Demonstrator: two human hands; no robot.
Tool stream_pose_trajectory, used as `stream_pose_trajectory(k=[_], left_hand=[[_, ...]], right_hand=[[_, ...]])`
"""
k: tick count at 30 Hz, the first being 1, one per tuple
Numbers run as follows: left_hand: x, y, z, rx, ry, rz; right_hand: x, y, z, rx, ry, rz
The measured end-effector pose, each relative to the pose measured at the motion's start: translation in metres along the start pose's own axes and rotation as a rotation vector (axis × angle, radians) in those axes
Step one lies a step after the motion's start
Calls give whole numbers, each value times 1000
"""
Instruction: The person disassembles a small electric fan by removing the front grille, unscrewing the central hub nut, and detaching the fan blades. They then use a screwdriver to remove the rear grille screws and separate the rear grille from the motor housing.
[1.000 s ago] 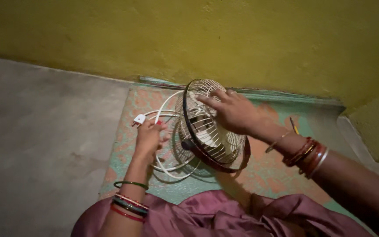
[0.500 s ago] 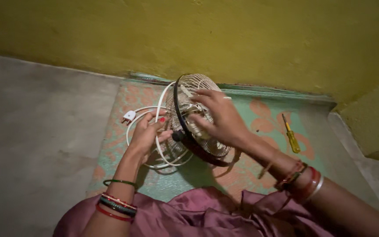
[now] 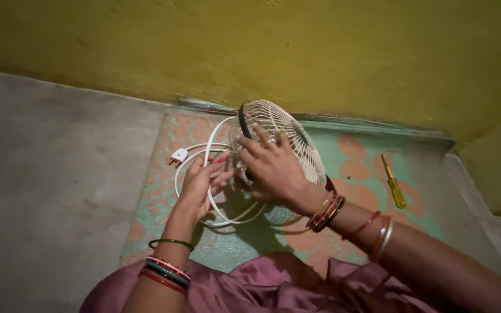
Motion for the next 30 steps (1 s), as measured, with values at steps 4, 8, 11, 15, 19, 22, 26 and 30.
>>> stream_pose_trajectory(k=[4,8,11,15,19,22,26,30], left_hand=[[9,13,6,168,-100,25],[13,42,2,710,6,127],[0,49,0,1174,72,138],[-30,38,-14,1628,18,240],[-51,30,-30,1829,32,324],[-51,34,-31,1844,-16,324],[-44,44,-21,1856,-54,193],[-31,36,3,1872,-94,247]], right_hand=[[-16,-11,17,-22,-15,32],[-28,-21,36,140,-117,49],[-33,-29,44,210,-150,-10],[-36,-38,51,255,-159,-54],[-38,-45,57,355,-157,-95],[-38,-53,58,389,-134,-153],[-41,-69,55,370,-124,-214],[-44,-92,58,432,-152,-217]])
Point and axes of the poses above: each hand's wrist, its own x-axis towards the middle knuckle, its own z-axis out of the back of the hand, y = z × x, the point moved 2 cm from there along x, towards the middle knuckle, and after that the axes turned 9 degrees about x, right-handed, at the moved point
